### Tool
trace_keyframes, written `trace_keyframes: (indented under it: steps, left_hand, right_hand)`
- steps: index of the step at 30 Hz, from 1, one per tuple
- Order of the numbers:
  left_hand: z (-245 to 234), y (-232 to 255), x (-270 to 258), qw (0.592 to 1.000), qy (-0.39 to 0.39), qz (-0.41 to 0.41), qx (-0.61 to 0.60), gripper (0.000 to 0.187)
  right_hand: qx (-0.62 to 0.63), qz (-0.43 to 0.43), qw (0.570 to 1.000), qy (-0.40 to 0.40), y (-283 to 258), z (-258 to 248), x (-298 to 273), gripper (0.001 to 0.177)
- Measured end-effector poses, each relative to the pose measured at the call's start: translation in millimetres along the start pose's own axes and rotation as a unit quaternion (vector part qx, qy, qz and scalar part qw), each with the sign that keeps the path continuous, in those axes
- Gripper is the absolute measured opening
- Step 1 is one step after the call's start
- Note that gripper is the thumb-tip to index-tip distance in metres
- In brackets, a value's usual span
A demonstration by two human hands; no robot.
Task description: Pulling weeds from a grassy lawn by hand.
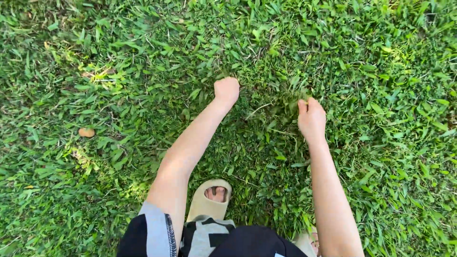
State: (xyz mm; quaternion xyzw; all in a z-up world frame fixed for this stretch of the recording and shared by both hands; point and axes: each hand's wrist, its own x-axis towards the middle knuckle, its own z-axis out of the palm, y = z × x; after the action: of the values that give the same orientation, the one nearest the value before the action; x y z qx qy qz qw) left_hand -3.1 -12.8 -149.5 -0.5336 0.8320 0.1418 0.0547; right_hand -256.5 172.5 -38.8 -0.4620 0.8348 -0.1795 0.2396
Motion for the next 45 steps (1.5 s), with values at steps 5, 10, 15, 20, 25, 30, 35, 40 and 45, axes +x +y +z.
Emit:
trace_keyframes:
  steps: [5,10,15,20,25,30,35,40,45]
  left_hand:
    - [-7,5,-6,0.998,-0.012,0.021,0.066,0.010]
    - [-32,8,-16,0.998,-0.043,0.033,0.034,0.010]
    - [-43,18,-46,0.995,-0.085,0.055,0.017,0.011]
    - [-86,6,-61,0.991,-0.122,0.053,-0.031,0.024]
    - [-132,5,-34,0.983,-0.144,0.045,-0.105,0.038]
    - [-153,33,-2,0.981,-0.088,-0.001,-0.170,0.047]
    - [-83,57,30,0.996,-0.019,0.036,0.084,0.077]
    - [14,47,49,0.992,0.011,0.015,0.124,0.049]
    - [8,41,40,0.990,0.055,0.114,0.065,0.007]
  right_hand:
    - [-0.023,-0.147,0.977,0.155,-26,-9,-2,0.041]
    - [-0.143,-0.186,0.960,0.153,-44,16,13,0.057]
    - [-0.190,-0.085,0.978,0.025,-31,45,25,0.061]
    - [-0.170,-0.070,0.983,0.000,-8,52,40,0.040]
    - [-0.117,-0.059,0.991,-0.019,11,42,50,0.032]
    - [0.201,0.094,0.973,-0.056,29,39,48,0.035]
    - [0.220,0.094,0.969,-0.056,37,56,58,0.053]
    - [0.208,0.121,0.968,-0.070,43,61,66,0.074]
    - [0.153,0.137,0.976,-0.069,27,62,63,0.073]
